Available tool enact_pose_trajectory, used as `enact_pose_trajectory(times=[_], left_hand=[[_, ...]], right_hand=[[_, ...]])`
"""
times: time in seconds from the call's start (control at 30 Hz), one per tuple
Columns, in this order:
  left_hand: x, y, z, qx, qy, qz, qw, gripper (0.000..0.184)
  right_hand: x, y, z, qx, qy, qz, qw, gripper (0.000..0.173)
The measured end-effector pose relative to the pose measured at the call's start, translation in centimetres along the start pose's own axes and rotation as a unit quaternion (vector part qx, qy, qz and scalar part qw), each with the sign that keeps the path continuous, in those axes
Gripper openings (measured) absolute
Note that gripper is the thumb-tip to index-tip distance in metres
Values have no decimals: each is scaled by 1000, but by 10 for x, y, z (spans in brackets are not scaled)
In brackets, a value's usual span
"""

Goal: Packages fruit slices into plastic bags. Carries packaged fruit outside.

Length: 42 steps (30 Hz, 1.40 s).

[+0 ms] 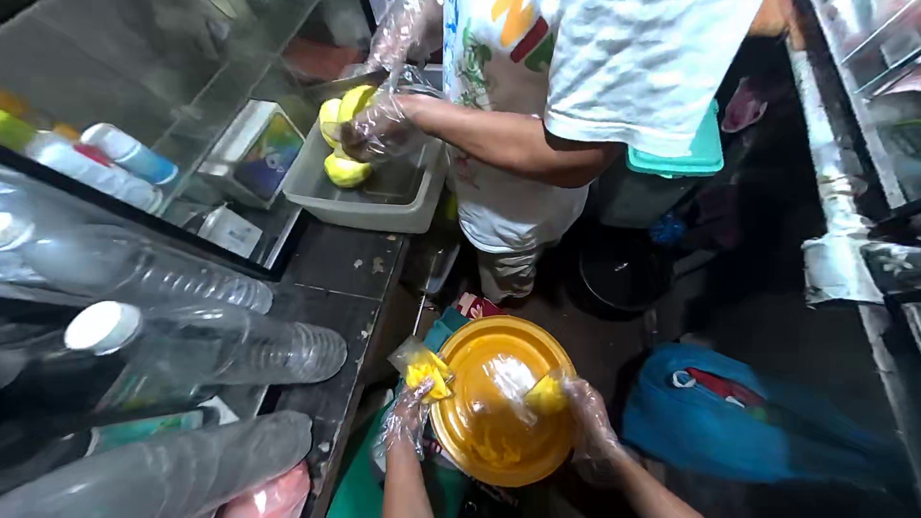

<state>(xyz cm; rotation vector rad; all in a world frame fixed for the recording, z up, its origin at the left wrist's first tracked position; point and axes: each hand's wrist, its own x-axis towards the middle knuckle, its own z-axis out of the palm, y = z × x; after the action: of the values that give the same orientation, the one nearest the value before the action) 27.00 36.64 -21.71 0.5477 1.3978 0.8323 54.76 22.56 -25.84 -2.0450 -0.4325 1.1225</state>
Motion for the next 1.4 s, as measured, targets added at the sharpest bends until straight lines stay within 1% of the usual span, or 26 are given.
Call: enact_pose_trajectory(times=[0.13, 0.23, 0.3, 0.37, 0.5, 0.6, 0.7, 0.77, 0.83, 0.97, 1.0, 1.07, 1.17, 1.2, 1.27, 1.33, 1.4], left_hand=[[32, -16, -15, 26, 29, -32, 999, 40], [47, -26, -30, 74, 11, -39, 996, 49], [50, -32, -36, 89, -1, -38, 995, 52], [46, -35, -37, 95, -12, -37, 995, 52], [31, -29, -34, 89, -33, -51, 994, 58], [9, -14, -20, 92, -36, -46, 994, 52], [-20, 1, -6, 105, -20, -34, 994, 47], [-44, 11, 3, 107, -18, -16, 994, 43], [-70, 23, 10, 107, -39, 8, 993, 41], [-108, 39, 6, 113, -162, 47, 979, 38], [-119, 44, 7, 107, -200, 49, 973, 36], [-148, 55, 14, 117, -287, 49, 949, 32], [-195, 49, 10, 110, -396, 41, 911, 22], [-206, 39, 6, 99, -434, 33, 895, 19], [-238, 22, 0, 130, -502, 13, 855, 15], [-275, 7, 4, 171, -571, -33, 802, 20], [-310, -13, 12, 196, -644, -108, 732, 38]], right_hand=[[11, 7, 24, -54, -47, 31, 997, 34], [23, 22, 38, -73, -65, 32, 995, 34], [24, 27, 40, -117, -99, 17, 988, 37], [22, 25, 39, -164, -124, 4, 979, 37], [12, 15, 35, -211, -137, -22, 968, 36], [0, 3, 33, -241, -153, -22, 958, 38], [-23, -19, 30, -220, -152, -45, 963, 36], [-48, -41, 22, -173, -128, -65, 974, 34], [-77, -65, 5, -127, -113, -84, 982, 30], [-142, -91, -42, -53, -56, -164, 983, 28], [-162, -94, -54, -40, -35, -178, 983, 28], [-209, -91, -75, -11, 32, -210, 977, 28], [-299, -66, -98, 19, 157, -257, 953, 26], [-330, -55, -104, 23, 192, -261, 946, 26], [-394, -28, -113, 29, 249, -251, 935, 23], [-454, -1, -120, 32, 296, -220, 929, 21], [-510, 28, -124, 36, 347, -185, 919, 22]])
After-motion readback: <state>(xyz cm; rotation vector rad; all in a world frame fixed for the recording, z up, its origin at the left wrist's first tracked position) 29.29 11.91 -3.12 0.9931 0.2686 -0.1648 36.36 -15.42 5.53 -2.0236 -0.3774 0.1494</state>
